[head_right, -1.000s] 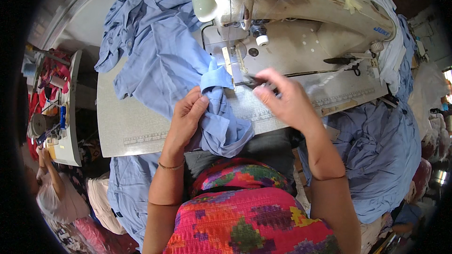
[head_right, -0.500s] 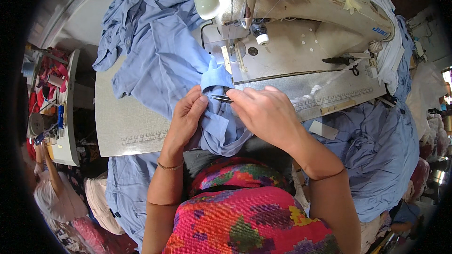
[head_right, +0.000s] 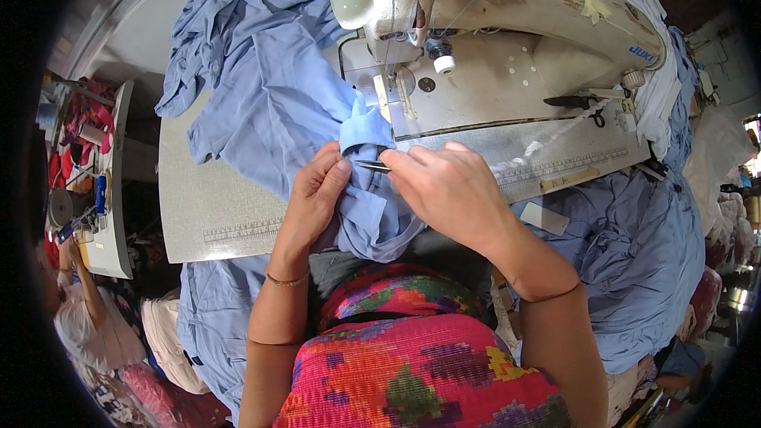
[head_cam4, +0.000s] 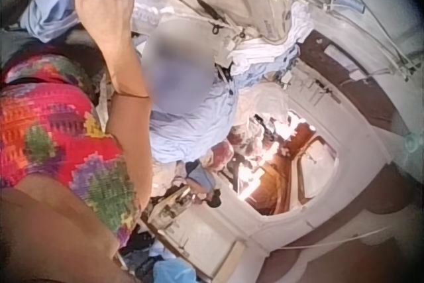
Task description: The person handles a blue garment on a work table, using a small tool to trim or pull loose threads from the fabric around the buttons and seams.
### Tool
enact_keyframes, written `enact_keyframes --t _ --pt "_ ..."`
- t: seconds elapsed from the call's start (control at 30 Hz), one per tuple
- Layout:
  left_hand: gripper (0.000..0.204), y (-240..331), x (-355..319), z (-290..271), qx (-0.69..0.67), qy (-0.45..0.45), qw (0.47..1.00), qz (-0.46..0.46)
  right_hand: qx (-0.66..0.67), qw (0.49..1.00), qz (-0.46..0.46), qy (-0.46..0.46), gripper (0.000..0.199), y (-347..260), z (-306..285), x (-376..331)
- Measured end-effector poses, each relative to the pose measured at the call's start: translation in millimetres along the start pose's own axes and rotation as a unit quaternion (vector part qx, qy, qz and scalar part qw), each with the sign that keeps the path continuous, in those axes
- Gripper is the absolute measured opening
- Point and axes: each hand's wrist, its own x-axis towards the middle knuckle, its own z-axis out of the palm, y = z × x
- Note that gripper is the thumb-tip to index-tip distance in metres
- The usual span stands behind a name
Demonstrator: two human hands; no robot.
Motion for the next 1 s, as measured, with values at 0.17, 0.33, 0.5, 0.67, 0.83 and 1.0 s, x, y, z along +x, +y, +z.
enact_keyframes --t 0.17,0.33,0.5,0.67,0.83,1.0 --pt "0.021 2.7 0.2 -0.5 0.015 0.0 1.0 0.008 0.011 1.0 0.012 0.006 0.018 -0.4 0.5 -0.7" --pt "0.023 2.6 0.1 -1.6 0.013 -0.005 1.0 0.018 0.018 1.0 0.019 0.001 0.018 -0.9 1.8 -0.9" --pt "0.022 -1.1 0.4 -1.7 0.003 -0.003 1.0 0.017 0.045 0.998 0.031 0.014 0.019 1.6 8.3 -3.5" --pt "0.02 -6.8 0.0 -3.3 0.001 0.002 1.0 0.016 0.085 0.994 0.057 0.023 0.02 0.3 14.9 -5.5" --pt "0.019 -6.9 0.8 0.6 -0.019 0.023 0.999 0.017 0.113 0.991 0.073 0.016 0.02 0.4 16.1 -6.6" --pt "0.019 -6.3 0.2 0.7 -0.006 0.025 0.999 0.022 0.1 0.992 0.073 0.015 0.02 -0.9 16.4 -6.0"
